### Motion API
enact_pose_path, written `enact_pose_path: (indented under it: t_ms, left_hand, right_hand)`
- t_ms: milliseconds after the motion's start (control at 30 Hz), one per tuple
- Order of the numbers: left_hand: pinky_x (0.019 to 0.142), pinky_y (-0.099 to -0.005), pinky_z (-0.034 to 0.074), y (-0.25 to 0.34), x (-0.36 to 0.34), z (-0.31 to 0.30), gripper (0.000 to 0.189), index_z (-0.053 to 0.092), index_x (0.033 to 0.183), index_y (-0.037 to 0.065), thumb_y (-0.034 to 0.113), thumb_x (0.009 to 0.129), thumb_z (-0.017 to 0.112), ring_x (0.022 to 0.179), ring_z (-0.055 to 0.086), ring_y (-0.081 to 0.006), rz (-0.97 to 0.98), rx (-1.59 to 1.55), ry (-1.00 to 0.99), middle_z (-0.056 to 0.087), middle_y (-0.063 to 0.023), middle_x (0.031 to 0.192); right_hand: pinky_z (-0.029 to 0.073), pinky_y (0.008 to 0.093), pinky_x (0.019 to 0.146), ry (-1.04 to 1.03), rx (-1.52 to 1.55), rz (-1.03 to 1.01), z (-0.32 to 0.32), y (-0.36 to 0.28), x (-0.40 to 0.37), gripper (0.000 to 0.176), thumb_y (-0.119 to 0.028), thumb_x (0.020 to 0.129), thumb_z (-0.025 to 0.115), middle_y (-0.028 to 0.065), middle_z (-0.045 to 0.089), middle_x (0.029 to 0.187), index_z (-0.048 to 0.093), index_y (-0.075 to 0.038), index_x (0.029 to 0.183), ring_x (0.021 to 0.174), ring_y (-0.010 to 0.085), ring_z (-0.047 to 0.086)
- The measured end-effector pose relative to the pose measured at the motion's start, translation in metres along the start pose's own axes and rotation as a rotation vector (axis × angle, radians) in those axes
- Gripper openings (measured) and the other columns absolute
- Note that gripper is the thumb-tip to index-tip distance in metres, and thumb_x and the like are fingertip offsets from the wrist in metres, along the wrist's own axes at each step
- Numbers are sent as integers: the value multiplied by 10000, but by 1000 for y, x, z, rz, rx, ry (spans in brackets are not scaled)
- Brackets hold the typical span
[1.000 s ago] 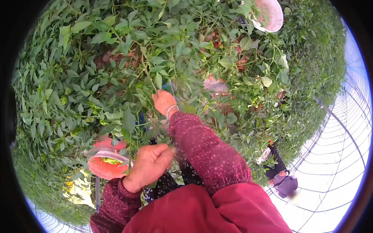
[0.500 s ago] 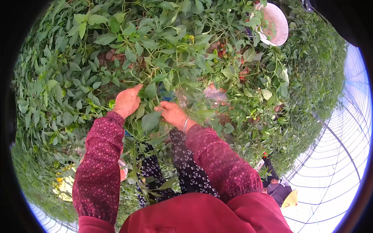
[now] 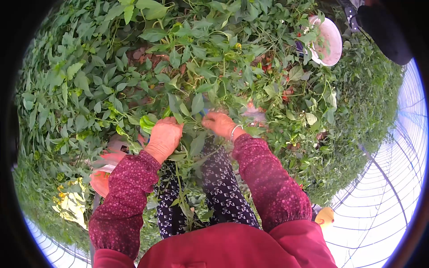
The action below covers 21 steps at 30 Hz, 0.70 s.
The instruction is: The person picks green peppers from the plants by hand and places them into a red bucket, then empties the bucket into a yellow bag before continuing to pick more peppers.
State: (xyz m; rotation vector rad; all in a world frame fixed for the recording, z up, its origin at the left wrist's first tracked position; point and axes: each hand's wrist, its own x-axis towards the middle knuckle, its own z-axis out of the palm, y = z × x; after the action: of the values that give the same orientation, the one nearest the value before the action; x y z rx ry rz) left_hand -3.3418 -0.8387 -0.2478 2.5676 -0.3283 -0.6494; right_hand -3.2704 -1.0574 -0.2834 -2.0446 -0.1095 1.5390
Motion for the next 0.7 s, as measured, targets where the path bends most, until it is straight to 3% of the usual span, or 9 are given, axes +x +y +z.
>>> enact_pose_path:
  t_ms: [33,133,167,267,400,500,600,667,700]
  left_hand:
    - [705,-361,468,10,-3,-4,94,598,759,69,118,681,583,780,592,-247,5,-60,9,586,-91,769]
    - [698,-355,461,44,-7,-6,95,612,745,62,113,673,577,756,594,-248,-14,-99,-9,591,-100,745]
    - [692,-358,455,52,-8,-2,116,621,756,54,120,670,579,746,591,-250,-67,-132,14,591,-102,722]
    - [683,-365,450,53,-14,-3,128,633,760,49,123,671,576,735,589,-251,-101,-136,72,593,-85,716]
    - [685,-388,438,46,-14,-17,132,656,759,50,133,688,581,737,596,-229,-109,-25,-95,615,-69,728]
    - [692,-408,430,44,-5,-37,117,673,758,80,140,713,584,746,610,-218,-124,30,-272,634,-57,724]
    - [692,-424,428,50,-2,-48,112,684,769,107,146,734,584,751,624,-216,-141,102,-361,647,-48,718]
    - [688,-433,429,52,-10,-68,116,686,784,113,146,746,582,754,630,-219,-73,81,-445,653,-42,717]
    - [687,-394,440,53,-21,-74,117,675,778,90,129,712,586,740,625,-201,-65,4,-371,649,-53,723]
  right_hand:
    - [433,385,860,33,-160,3,-1,-5,-2,382,-244,777,643,156,585,1095,562,-60,1103,999,342,553]
    - [388,423,919,158,-531,-108,3,-47,-23,451,-226,729,667,132,486,1252,536,-108,1145,1133,338,473]
    - [351,441,951,121,-501,-219,6,-55,-27,480,-200,695,674,102,413,1316,527,-137,1148,1210,318,401]
    - [353,438,948,-8,-552,-500,14,-60,-29,437,-154,699,645,98,430,1288,539,-122,1122,1219,304,391]
    - [346,395,925,-26,-835,-479,20,-70,-14,330,-132,717,611,68,488,1185,597,-150,1046,1177,235,434]
    - [344,372,912,-116,-867,-298,26,-87,-7,279,-173,732,601,54,502,1160,612,-155,1010,1163,205,447]
    - [361,382,894,-53,-920,-288,35,-81,5,244,-193,759,577,76,523,1129,612,-136,994,1126,224,482]
    - [381,391,872,-53,-952,-133,25,-66,19,290,-222,743,603,89,528,1082,600,-122,1015,1068,249,507]
    - [391,396,862,-58,-959,-54,21,-56,23,316,-236,735,616,96,530,1058,594,-115,1026,1039,262,520]
